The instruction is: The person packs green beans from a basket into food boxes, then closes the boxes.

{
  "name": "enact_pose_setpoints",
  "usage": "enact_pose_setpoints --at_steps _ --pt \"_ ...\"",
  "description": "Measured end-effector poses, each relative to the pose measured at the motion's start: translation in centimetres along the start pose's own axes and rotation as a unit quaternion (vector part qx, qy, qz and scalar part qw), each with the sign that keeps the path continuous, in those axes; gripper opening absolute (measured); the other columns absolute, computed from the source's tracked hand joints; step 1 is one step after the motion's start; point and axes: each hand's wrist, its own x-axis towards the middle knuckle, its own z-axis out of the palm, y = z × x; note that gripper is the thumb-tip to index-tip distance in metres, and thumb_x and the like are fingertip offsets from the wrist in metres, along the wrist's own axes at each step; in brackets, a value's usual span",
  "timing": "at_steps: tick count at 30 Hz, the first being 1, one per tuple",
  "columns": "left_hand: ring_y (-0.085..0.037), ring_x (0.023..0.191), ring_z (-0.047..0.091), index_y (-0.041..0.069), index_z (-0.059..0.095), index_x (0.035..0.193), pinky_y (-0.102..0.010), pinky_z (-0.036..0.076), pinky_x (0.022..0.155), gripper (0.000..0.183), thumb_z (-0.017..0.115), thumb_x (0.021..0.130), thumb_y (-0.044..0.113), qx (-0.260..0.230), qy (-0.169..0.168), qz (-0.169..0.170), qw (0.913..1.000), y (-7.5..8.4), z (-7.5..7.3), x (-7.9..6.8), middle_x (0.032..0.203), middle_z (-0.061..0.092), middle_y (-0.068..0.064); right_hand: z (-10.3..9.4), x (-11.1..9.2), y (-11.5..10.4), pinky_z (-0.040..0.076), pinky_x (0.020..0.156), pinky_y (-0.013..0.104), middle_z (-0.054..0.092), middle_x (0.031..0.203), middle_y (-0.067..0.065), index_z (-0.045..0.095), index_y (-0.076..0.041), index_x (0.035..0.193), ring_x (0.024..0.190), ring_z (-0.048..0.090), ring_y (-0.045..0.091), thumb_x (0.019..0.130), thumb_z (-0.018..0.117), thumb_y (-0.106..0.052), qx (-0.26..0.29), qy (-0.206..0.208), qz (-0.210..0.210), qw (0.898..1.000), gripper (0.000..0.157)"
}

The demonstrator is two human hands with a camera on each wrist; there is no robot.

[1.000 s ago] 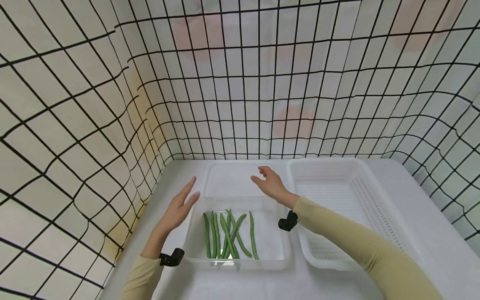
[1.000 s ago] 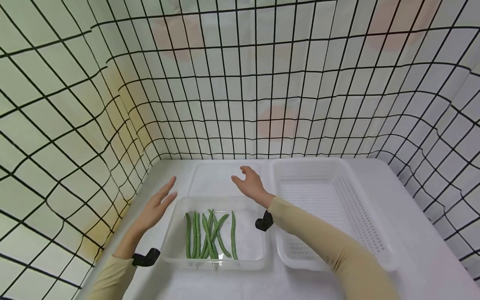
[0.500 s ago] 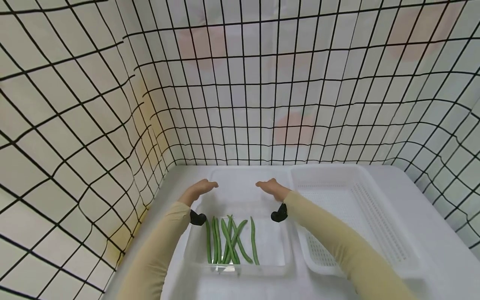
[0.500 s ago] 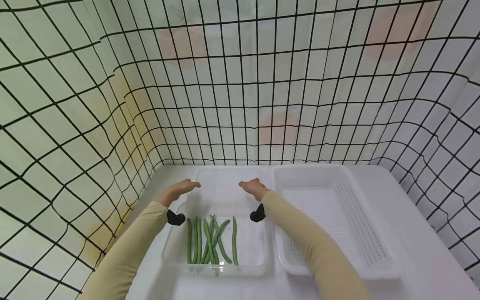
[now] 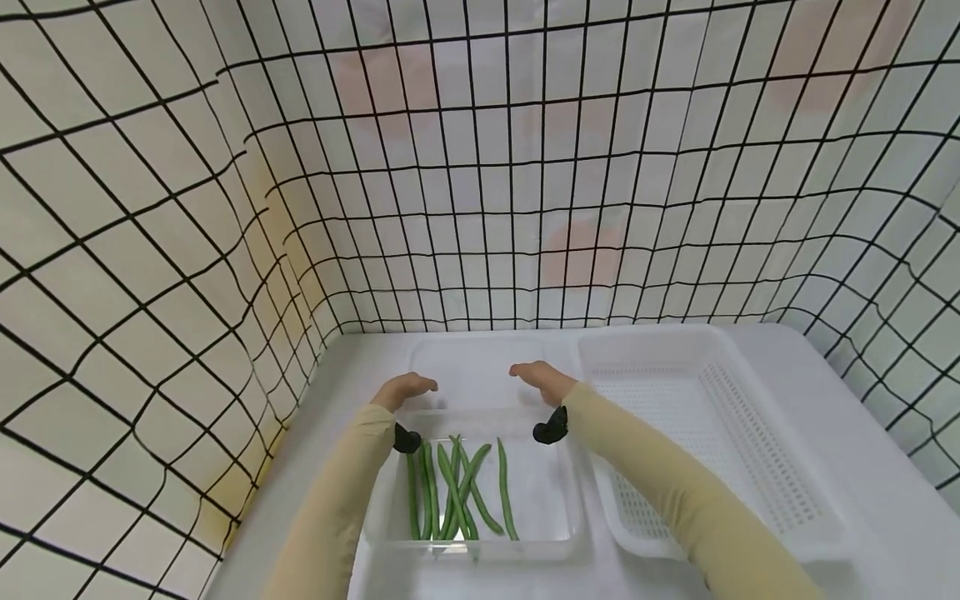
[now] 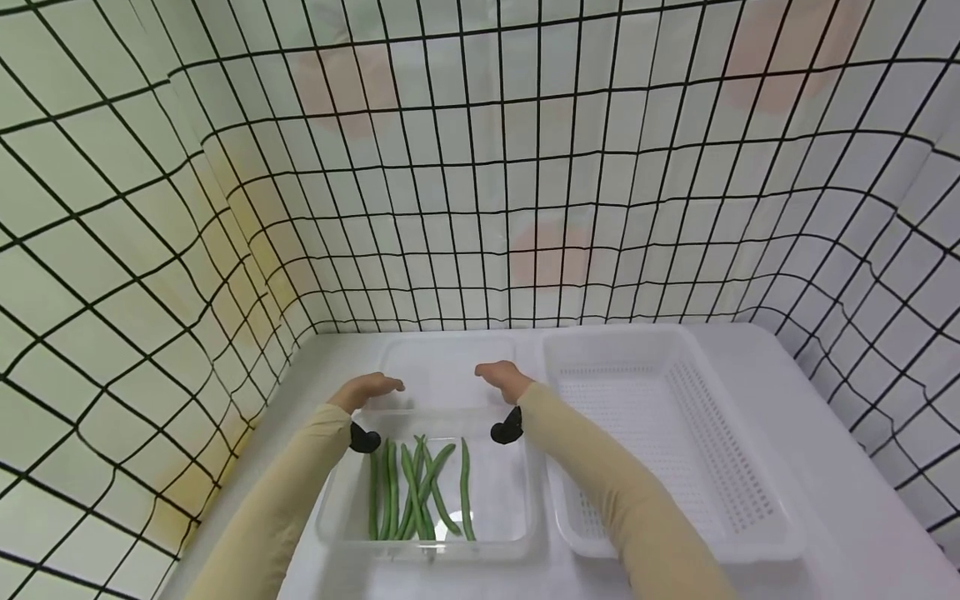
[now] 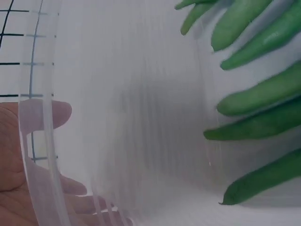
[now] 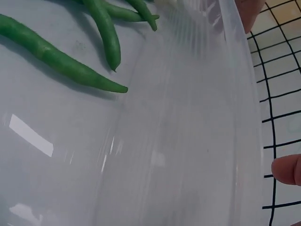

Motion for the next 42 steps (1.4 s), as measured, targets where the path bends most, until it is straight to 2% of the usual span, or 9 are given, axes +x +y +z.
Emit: enact_pose_setpoints --at_steps 2,8,11,17,22,24,28,31,42 --pt "-0.045 0.133 0.026 -0.006 0.031 0.144 -0.054 0.032 0.101 0.086 0.057 0.086 0.052 -0.004 0.005 0.0 1.0 0.8 -0.2 -1.1 0.148 0.024 -0.027 -0.1 0.1 -0.1 0.007 0.112 0.048 0.008 0.154 0.023 0.035 0.005 0.143 0.14 0.004 0.038 0.1 0.041 -0.024 0.022 0.003 -0.001 1.0 0.052" --pt "-0.046 0.136 0.013 -0.01 0.008 0.147 -0.056 0.022 0.106 0.083 0.053 0.091 0.032 -0.086 0.026 -0.015 0.9958 5.7 -1.0 -11.1 0.153 0.002 -0.027 -0.5 0.2 -0.3 0.003 0.111 0.051 0.0 0.155 0.021 0.035 0.002 0.144 0.141 -0.003 0.038 0.1 0.043 -0.029 0.054 0.002 0.005 0.999 0.054" --pt "-0.046 0.137 0.006 -0.01 -0.001 0.147 -0.055 0.015 0.109 0.081 0.048 0.093 0.027 -0.13 0.02 -0.011 0.9913 6.5 -1.2 -13.8 0.153 -0.005 -0.026 -0.7 0.3 -0.2 0.004 0.111 0.052 -0.001 0.156 0.02 0.033 0.0 0.145 0.141 -0.003 0.037 0.1 0.042 -0.032 0.059 -0.003 0.005 0.998 0.056" --pt "-0.046 0.137 0.007 -0.01 0.001 0.147 -0.056 0.015 0.108 0.078 0.047 0.093 0.025 -0.168 0.015 -0.007 0.9857 6.5 -1.6 -14.5 0.153 -0.001 -0.027 -1.4 0.2 -0.3 0.006 0.111 0.051 -0.002 0.156 0.019 0.025 -0.002 0.149 0.141 -0.004 0.036 0.098 0.045 -0.036 0.066 0.021 0.021 0.997 0.065" --pt "-0.043 0.124 0.035 -0.008 0.012 0.148 -0.044 0.041 0.094 0.076 0.05 0.093 0.028 -0.166 0.051 -0.006 0.9848 6.5 -1.8 -14.0 0.152 0.009 -0.028 -1.5 0.3 -0.2 0.008 0.111 0.051 0.001 0.156 0.02 0.029 -0.001 0.147 0.14 -0.001 0.038 0.098 0.046 -0.035 0.059 0.03 0.025 0.997 0.063" --pt "-0.043 0.124 0.035 -0.008 0.013 0.148 -0.045 0.04 0.095 0.076 0.05 0.092 0.028 -0.164 0.053 -0.005 0.9851 6.5 -1.7 -13.9 0.152 0.01 -0.028 -1.4 0.4 -0.1 0.009 0.111 0.052 0.003 0.155 0.021 0.032 0.0 0.146 0.14 0.001 0.039 0.098 0.046 -0.035 0.047 0.027 0.026 0.998 0.061" --pt "-0.048 0.136 0.011 -0.01 0.009 0.147 -0.061 0.017 0.106 0.076 0.05 0.092 0.024 -0.162 0.036 -0.001 0.9862 6.5 -1.4 -14.1 0.152 0.008 -0.028 -1.2 0.7 0.2 0.01 0.11 0.052 0.003 0.154 0.023 0.024 0.005 0.147 0.14 0.004 0.041 0.097 0.047 -0.034 0.03 0.029 0.028 0.999 0.066" --pt "-0.048 0.136 0.013 -0.013 0.013 0.145 -0.062 0.016 0.105 0.073 0.048 0.094 0.025 -0.139 0.044 0.012 0.9893 6.3 -1.1 -14.3 0.151 0.011 -0.03 -1.0 0.7 0.5 0.013 0.111 0.05 0.004 0.154 0.024 0.014 0.007 0.148 0.139 0.007 0.041 0.096 0.048 -0.034 0.006 0.049 0.026 0.998 0.074" --pt "-0.049 0.135 0.012 -0.02 0.005 0.142 -0.054 0.02 0.108 0.073 0.04 0.098 0.026 -0.012 0.156 0.088 0.9837 6.8 -0.8 -16.7 0.145 0.01 -0.04 -0.8 -1.7 0.2 0.017 0.109 0.052 0.008 0.152 0.027 0.018 0.005 0.148 0.139 0.002 0.04 0.096 0.047 -0.033 -0.123 0.117 -0.051 0.984 0.071"
